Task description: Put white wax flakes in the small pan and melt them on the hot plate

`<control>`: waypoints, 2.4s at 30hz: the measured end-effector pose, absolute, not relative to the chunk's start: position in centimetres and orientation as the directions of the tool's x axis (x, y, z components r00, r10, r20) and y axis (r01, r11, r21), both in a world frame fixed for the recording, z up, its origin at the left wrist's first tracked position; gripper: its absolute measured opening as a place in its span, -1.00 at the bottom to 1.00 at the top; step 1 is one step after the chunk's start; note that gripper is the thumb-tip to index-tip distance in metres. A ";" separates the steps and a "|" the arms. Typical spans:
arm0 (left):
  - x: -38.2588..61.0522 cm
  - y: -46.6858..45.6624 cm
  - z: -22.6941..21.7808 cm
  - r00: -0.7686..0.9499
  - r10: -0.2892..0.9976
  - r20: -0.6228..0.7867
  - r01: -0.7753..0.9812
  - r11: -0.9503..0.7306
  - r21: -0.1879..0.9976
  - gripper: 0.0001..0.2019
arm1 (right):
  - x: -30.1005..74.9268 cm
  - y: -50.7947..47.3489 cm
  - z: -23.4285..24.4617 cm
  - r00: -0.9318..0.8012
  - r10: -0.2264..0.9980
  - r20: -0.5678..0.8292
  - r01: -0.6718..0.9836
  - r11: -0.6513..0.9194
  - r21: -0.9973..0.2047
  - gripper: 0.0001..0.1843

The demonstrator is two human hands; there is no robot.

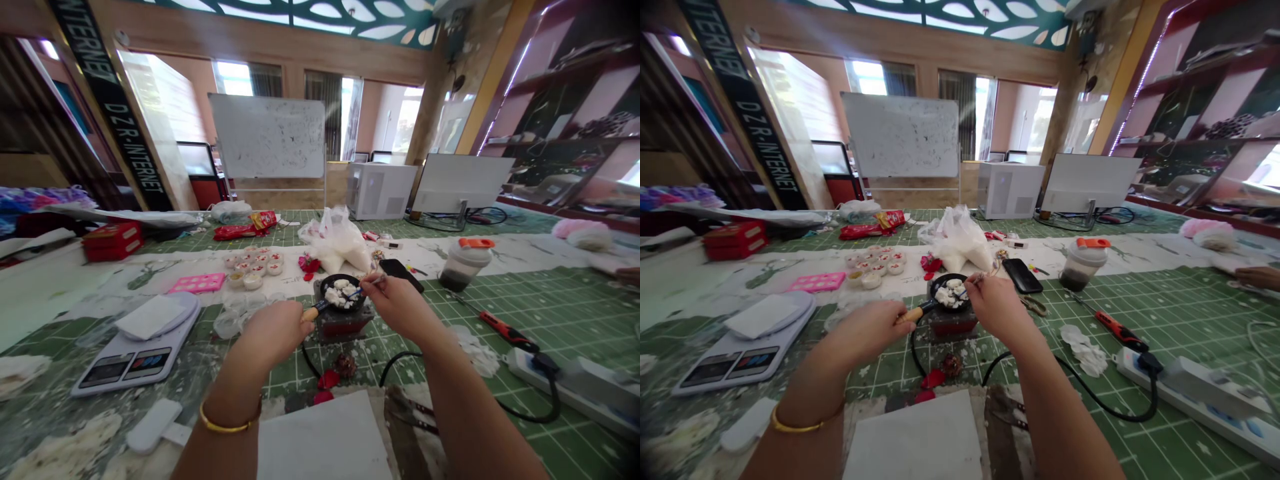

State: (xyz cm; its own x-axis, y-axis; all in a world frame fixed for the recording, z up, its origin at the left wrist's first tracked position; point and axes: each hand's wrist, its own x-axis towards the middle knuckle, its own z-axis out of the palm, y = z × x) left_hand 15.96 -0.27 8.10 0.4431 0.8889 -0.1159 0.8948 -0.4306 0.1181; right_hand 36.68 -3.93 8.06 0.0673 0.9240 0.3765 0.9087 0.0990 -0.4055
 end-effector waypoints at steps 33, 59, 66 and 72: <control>15.8 -0.6 8.1 0.445 0.889 -0.109 0.893 -0.432 0.124 -0.71 | 36.0 -4.1 8.0 0.047 0.908 0.415 0.934 0.107 -0.340 -0.69; 15.7 -0.8 8.4 0.443 0.885 -0.146 0.895 -0.426 0.132 -0.68 | 36.3 -4.2 8.4 0.099 0.906 0.412 0.968 0.007 -0.249 -0.65; 15.5 -0.8 8.3 0.445 0.887 -0.128 0.894 -0.430 0.125 -0.70 | 36.9 -3.3 7.5 0.135 0.890 0.436 0.962 -0.012 -0.273 -0.65; 15.5 -0.7 8.2 0.432 0.892 -0.134 0.900 -0.416 0.133 -0.69 | 36.6 -3.0 7.2 0.121 0.894 0.431 0.949 0.023 -0.314 -0.65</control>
